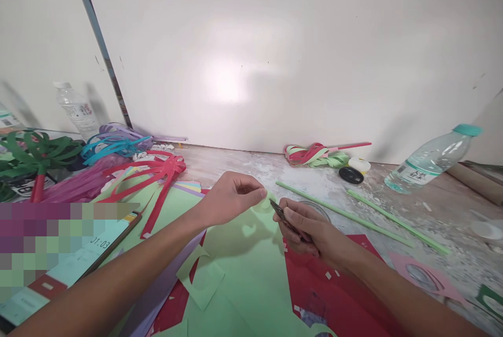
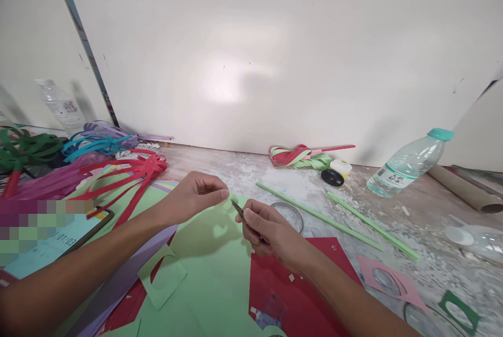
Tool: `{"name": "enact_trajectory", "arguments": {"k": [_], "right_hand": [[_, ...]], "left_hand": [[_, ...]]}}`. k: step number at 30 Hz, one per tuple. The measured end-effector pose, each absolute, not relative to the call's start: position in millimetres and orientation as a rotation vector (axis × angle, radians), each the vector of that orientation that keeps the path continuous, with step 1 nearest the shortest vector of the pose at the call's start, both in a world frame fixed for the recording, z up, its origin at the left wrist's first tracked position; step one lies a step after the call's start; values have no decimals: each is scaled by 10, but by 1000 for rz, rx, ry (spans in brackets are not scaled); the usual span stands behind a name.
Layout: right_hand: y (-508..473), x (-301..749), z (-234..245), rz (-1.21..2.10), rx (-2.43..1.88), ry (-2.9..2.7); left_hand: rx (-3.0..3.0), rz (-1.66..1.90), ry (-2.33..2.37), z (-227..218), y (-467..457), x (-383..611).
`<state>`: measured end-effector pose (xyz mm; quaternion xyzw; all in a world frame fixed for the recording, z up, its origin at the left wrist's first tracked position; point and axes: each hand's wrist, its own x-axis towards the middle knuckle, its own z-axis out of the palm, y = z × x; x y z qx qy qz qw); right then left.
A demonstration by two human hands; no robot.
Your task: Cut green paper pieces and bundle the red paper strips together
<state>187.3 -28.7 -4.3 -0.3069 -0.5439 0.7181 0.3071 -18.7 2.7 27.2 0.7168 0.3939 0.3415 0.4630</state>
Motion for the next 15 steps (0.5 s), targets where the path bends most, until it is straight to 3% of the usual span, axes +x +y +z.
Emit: {"name": "enact_trajectory", "arguments": {"k": [15], "right_hand": [[-287, 1866, -56, 1906, -800, -1421]], "left_hand": [[1769, 806, 981, 295, 12, -191]]}}
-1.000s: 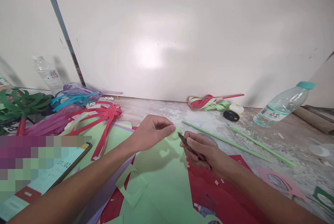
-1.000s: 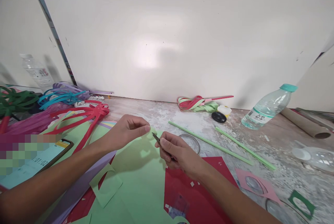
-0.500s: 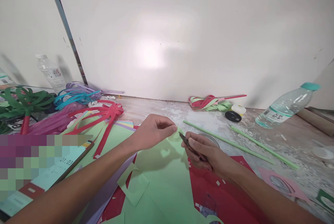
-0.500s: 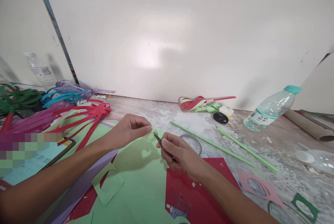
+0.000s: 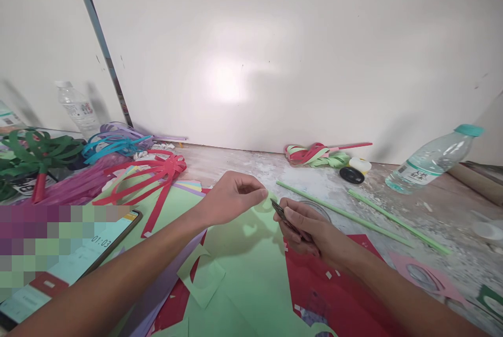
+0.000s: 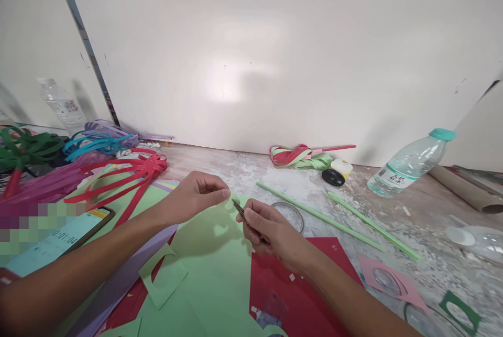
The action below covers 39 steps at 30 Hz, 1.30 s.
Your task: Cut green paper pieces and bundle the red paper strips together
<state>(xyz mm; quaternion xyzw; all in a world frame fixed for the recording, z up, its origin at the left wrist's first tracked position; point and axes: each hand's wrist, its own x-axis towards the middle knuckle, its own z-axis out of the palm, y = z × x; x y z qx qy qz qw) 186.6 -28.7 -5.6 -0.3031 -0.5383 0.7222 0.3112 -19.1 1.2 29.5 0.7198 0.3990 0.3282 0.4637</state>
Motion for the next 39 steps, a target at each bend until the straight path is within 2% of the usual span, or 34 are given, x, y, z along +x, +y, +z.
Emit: {"name": "enact_trajectory", "arguments": {"k": [39], "right_hand": [[-282, 1845, -68, 1888, -747, -1357]], "left_hand": [[1783, 802, 982, 279, 2, -183]]}}
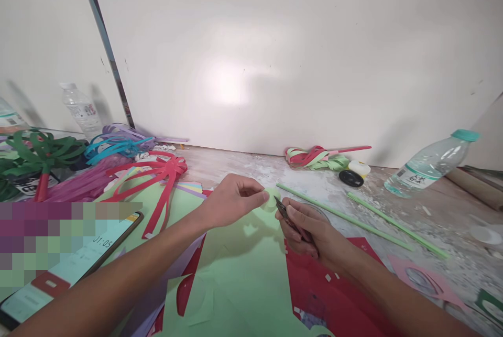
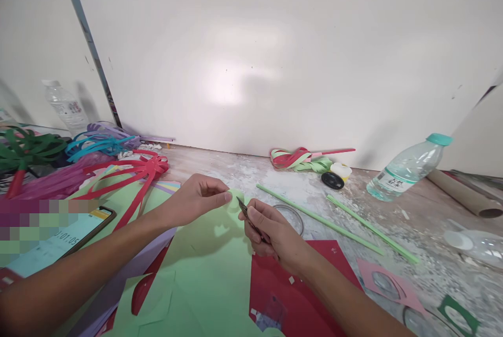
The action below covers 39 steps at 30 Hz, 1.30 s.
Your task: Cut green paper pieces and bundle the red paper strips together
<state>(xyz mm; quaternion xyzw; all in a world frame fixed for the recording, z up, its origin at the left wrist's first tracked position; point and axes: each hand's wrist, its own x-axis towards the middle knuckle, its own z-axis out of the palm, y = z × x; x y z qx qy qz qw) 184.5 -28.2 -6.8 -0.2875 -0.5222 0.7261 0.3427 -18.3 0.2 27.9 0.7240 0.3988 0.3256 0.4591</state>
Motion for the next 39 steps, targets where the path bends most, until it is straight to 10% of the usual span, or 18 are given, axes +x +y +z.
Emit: {"name": "enact_trajectory", "arguments": {"k": [39], "right_hand": [[-324, 1819, -58, 1932, -811, -1451]], "left_hand": [[1993, 640, 988, 451, -31, -265]]}}
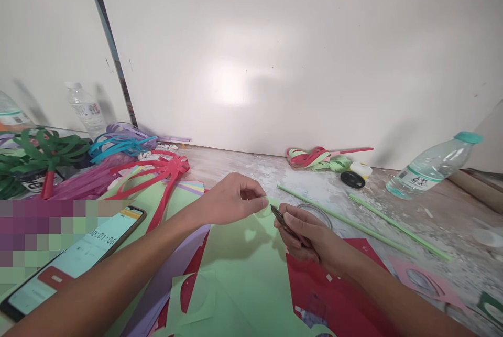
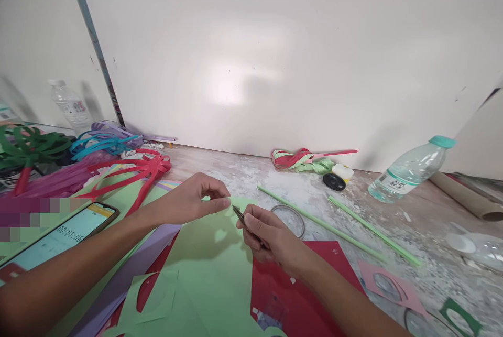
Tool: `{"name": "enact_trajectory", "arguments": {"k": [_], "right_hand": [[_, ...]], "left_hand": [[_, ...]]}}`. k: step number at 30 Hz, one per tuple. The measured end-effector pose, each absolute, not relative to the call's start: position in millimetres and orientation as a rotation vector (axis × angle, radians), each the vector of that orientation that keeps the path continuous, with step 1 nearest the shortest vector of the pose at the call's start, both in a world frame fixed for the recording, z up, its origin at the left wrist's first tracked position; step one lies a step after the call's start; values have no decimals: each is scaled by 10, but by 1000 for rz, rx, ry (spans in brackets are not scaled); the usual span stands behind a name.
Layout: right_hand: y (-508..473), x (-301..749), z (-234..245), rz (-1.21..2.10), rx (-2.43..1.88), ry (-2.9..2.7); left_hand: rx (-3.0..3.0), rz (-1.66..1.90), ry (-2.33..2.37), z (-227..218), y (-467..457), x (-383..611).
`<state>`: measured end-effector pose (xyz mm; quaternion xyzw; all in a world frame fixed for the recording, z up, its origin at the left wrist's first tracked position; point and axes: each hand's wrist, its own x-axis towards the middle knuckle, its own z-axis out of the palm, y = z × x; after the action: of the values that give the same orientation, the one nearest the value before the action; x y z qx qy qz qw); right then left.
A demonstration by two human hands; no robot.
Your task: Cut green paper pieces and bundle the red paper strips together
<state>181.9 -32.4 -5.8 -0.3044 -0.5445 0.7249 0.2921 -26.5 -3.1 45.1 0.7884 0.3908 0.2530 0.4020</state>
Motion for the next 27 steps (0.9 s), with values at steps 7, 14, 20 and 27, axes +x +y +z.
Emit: {"name": "enact_trajectory", "arguments": {"k": [7, 14, 20, 27], "right_hand": [[-336, 1802, -41, 1947, -819, -1446], [-316, 1808, -52, 1950, -775, -1415], [-290, 1827, -78, 1927, -745, -1373], [-307, 1836, -83, 1948, -741, -1386]], "left_hand": [[1998, 615, 1007, 438, -38, -254], [1940, 656, 960, 436, -25, -260], [1876, 698, 958, 411, 7, -279], [1905, 676, 978, 407, 2, -276]]}}
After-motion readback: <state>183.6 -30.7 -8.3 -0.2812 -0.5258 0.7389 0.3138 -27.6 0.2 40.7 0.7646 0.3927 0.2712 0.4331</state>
